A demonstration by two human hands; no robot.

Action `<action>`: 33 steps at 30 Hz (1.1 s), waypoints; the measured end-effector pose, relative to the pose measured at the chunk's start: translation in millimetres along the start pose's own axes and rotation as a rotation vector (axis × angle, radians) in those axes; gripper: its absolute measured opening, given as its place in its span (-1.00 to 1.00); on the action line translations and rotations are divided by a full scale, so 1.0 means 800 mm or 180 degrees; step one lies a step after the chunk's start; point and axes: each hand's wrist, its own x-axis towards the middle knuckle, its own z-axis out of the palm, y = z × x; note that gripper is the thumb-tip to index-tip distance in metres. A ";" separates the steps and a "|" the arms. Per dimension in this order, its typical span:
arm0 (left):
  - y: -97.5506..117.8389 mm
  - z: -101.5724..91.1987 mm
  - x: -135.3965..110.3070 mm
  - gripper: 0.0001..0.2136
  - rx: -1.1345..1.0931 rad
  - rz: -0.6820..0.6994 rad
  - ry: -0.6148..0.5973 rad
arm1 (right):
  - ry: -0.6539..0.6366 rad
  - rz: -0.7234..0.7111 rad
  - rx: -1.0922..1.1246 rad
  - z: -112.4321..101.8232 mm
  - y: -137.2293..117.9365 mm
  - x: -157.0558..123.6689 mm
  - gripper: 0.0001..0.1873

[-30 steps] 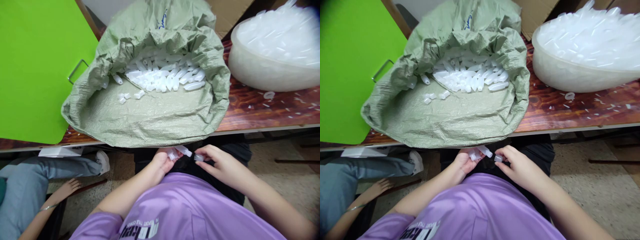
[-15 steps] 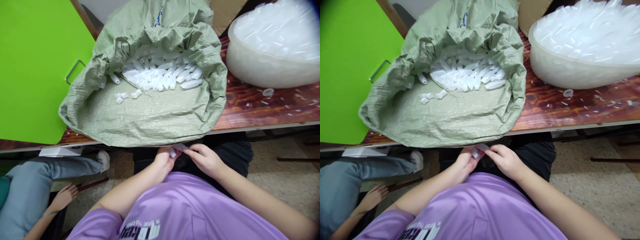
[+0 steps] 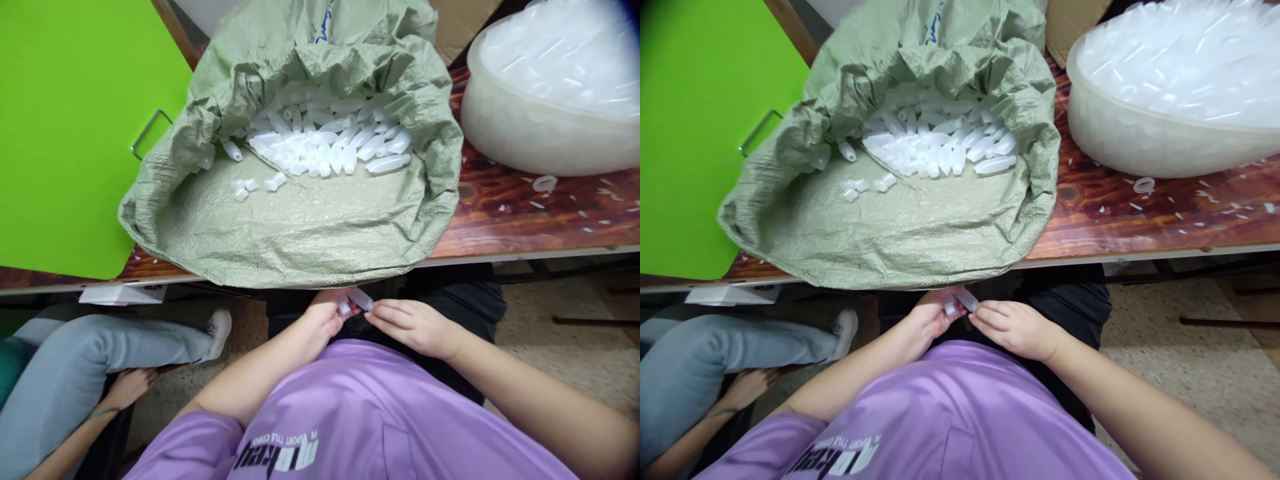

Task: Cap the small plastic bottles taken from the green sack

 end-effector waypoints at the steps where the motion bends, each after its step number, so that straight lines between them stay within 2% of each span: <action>1: -0.001 -0.001 0.001 -0.93 -0.0021 0.0011 0.0041 | 0.0013 0.0278 0.0075 0.003 -0.001 0.002 -0.66; 3: -0.003 0.000 0.002 -0.92 -0.0114 0.0095 0.0136 | 0.0078 0.1163 0.0263 0.011 -0.002 0.008 -0.66; 6: -0.007 0.004 0.004 -0.91 -0.0295 0.0290 0.0263 | 0.0002 0.2665 0.0950 0.025 -0.004 0.018 -0.44; 7: -0.008 0.005 0.004 -0.91 -0.0348 0.0353 0.0281 | 0.0042 0.2934 0.1107 0.029 -0.004 0.020 -0.41; 8: -0.009 0.006 0.005 -0.91 -0.0392 0.0410 0.0279 | 0.0168 0.2973 0.1107 0.033 -0.005 0.021 -0.43; 11: -0.010 0.009 0.007 -0.91 -0.0452 0.0529 0.0242 | 0.0572 0.2583 0.0783 0.041 -0.009 0.019 -0.49; 12: -0.011 0.009 0.007 -0.90 -0.0447 0.0547 0.0238 | 0.0518 0.2620 0.0876 0.042 -0.010 0.017 -0.50; 15: -0.012 0.009 0.009 -0.87 -0.0433 0.0601 0.0231 | 0.0193 0.3222 0.1531 0.044 -0.012 0.016 -0.52; 16: -0.012 0.009 0.010 -0.86 -0.0448 0.0637 0.0214 | 0.0240 0.3274 0.1533 0.044 -0.013 0.016 -0.53; 19: -0.016 0.009 0.011 -0.86 -0.0519 0.0740 0.0150 | 0.0485 0.2955 0.1084 0.043 -0.012 0.018 -0.56; 20: -0.018 0.009 0.011 -0.86 -0.0538 0.0762 0.0141 | 0.0407 0.2995 0.1159 0.043 -0.012 0.018 -0.57; 23: -0.025 0.008 0.015 -0.82 -0.0609 0.0812 0.0155 | 0.0022 0.3506 0.1739 0.043 -0.009 0.017 -0.51; 25: -0.028 0.007 0.018 -0.78 -0.0674 0.0842 0.0154 | 0.0078 0.3319 0.1291 0.043 -0.007 0.017 -0.52; 27: -0.029 0.005 0.020 -0.74 -0.0703 0.0852 0.0121 | 0.0135 0.2778 0.0382 0.043 -0.006 0.019 -0.56; 29: -0.029 0.004 0.020 -0.72 -0.0703 0.0841 0.0070 | -0.0039 0.2445 -0.0103 0.043 -0.007 0.023 -0.59; 31: -0.030 0.002 0.019 -0.73 -0.0697 0.0816 0.0025 | -0.0156 0.2493 0.0037 0.044 -0.009 0.027 -0.58; 33: -0.029 0.000 0.018 -0.75 -0.0680 0.0794 -0.0003 | -0.0094 0.2739 0.0455 0.048 -0.013 0.031 -0.57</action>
